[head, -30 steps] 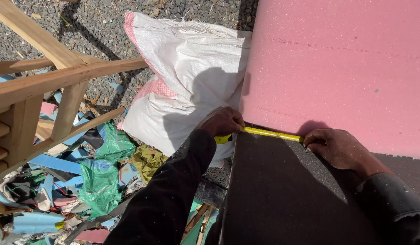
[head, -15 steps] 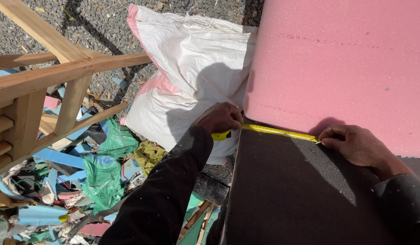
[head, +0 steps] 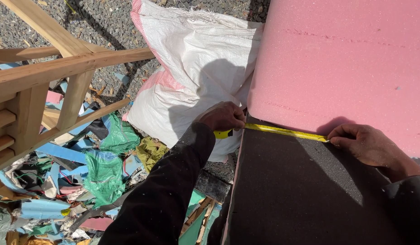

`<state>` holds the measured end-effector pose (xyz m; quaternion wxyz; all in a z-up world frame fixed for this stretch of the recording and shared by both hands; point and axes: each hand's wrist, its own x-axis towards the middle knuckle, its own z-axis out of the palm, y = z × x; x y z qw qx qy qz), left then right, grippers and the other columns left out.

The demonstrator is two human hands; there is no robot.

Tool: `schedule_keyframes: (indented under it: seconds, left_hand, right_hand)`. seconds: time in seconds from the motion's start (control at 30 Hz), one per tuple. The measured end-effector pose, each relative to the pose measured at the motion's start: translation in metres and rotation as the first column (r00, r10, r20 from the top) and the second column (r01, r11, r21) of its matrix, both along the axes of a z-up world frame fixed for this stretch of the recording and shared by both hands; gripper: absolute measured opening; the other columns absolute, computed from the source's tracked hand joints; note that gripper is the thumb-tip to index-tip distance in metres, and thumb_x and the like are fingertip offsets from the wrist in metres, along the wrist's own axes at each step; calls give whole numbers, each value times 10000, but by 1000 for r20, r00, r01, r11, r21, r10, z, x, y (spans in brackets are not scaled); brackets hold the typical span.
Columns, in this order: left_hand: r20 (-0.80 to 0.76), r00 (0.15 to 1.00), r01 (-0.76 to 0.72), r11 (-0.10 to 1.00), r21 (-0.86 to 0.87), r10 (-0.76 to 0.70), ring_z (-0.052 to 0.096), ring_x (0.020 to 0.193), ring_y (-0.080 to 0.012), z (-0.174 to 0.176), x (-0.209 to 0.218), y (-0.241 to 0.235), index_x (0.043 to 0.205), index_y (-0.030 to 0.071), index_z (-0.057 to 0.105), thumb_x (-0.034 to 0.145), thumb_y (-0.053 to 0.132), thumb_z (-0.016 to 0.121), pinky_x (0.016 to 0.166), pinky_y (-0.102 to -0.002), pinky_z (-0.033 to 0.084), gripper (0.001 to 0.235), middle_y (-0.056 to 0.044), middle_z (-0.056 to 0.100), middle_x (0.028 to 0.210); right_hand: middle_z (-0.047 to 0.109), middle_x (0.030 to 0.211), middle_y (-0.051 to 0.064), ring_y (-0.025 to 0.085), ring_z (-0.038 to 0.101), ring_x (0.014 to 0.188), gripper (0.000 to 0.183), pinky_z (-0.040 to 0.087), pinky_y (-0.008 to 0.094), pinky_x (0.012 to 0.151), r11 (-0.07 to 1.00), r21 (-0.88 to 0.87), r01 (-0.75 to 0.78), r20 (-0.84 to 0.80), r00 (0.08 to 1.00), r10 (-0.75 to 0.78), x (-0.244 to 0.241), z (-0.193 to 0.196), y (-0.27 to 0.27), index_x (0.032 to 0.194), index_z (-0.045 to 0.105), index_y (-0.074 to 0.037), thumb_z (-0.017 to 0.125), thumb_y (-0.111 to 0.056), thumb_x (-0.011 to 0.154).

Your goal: The person measures and marks a large blue foam block using a tape measure and a pencil. They then move to a black foam block and repeat the measuring and marking process. The task is performed outdoors in a cluttered area with various foam scraps and wooden pallets visible.

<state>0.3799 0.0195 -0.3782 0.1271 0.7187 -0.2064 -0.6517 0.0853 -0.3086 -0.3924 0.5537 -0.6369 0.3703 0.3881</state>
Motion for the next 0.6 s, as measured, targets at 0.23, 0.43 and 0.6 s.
schedule_keyframes:
  seconds: [0.23,0.43,0.6]
  left_hand:
    - [-15,995,95,995,-12,-95,715,737,-75,-28,-2,1,869,236,874,914,242,784,781,-340,544,101,103,798,754]
    - [-59,994,94,994,54,-91,727,765,-104,-35,-3,-5,972,212,931,914,246,844,761,-340,556,110,57,833,818]
    - [-117,990,88,993,76,-79,736,759,-93,-35,2,-4,952,173,925,958,185,854,780,-332,565,73,45,845,831]
  right_hand:
    - [872,1434,-5,206,779,1096,248,551,351,993,999,31,-15,46,999,14,3,0,3,981,926,68,734,-51,1082]
    - [807,1343,154,291,678,1039,249,509,399,911,939,182,291,-29,956,-291,9,14,1,1183,881,184,676,49,1143]
    - [857,1072,189,301,744,951,193,587,434,876,966,-205,154,-127,975,-183,50,76,3,1206,881,5,703,-51,1156]
